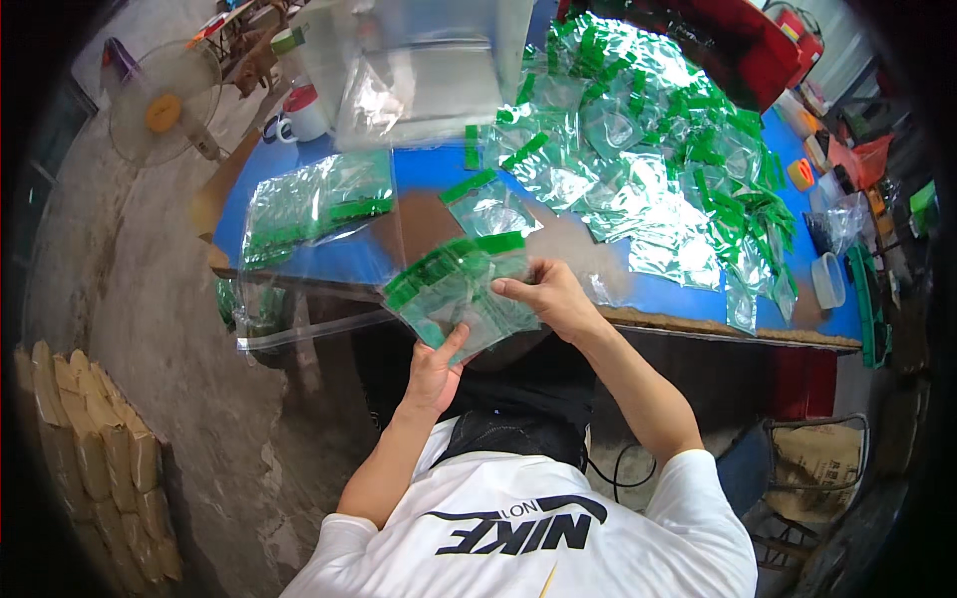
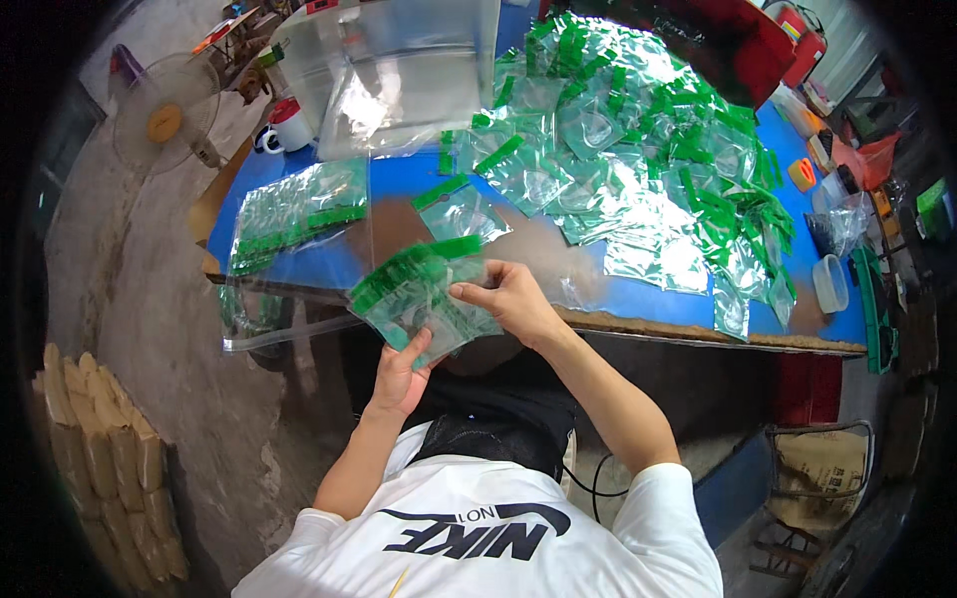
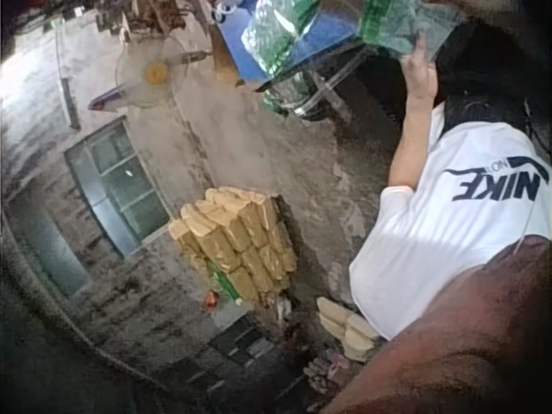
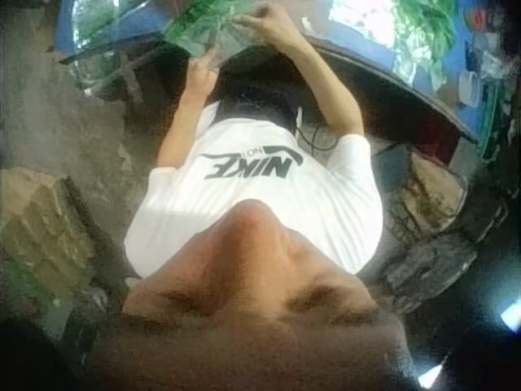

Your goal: Sorting and stacking small green plastic bags on a workbench.

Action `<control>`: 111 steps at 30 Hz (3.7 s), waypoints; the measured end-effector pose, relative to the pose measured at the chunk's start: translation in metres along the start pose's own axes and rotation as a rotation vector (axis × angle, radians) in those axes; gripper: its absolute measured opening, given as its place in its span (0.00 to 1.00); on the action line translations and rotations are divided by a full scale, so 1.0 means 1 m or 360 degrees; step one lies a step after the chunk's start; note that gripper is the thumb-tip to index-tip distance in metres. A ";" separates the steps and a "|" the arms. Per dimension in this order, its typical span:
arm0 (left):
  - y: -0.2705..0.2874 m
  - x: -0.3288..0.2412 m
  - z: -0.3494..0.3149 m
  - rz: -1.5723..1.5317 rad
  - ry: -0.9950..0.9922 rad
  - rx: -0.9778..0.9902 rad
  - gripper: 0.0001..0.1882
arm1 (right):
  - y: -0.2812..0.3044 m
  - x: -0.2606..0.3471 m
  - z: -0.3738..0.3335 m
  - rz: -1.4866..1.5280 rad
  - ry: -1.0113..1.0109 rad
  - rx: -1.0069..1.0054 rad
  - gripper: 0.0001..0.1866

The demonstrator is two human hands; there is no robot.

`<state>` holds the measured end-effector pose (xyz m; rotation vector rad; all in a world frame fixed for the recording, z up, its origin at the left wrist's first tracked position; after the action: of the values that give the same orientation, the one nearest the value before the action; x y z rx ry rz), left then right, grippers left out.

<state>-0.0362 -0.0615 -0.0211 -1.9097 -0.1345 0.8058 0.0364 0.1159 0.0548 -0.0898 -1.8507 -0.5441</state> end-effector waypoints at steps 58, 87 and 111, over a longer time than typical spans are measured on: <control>0.016 0.003 -0.007 -0.0228 0.0119 -0.0275 0.22 | 0.090 -0.040 0.170 -0.2290 0.0292 -0.0466 0.28; 0.016 -0.012 -0.030 -0.0524 0.0029 -0.0086 0.24 | 0.026 -0.037 -0.001 -0.1992 0.0840 -0.0590 0.26; 0.020 -0.029 -0.034 -0.0425 0.0046 -0.0069 0.25 | -0.001 -0.031 0.007 -0.1714 0.0927 -0.0757 0.20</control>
<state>-0.0432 -0.1096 -0.0156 -1.8933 -0.3832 0.5989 0.0409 0.1245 0.0249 0.7159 -1.0415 -1.5523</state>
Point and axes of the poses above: each hand's wrist, its own z-axis towards the middle knuckle, its own y-axis out of the back of the hand, x = y × z, the point moved 2 cm from there along z, towards the middle knuckle, and after that the axes turned 15 degrees about -z, right-handed, at the moved point
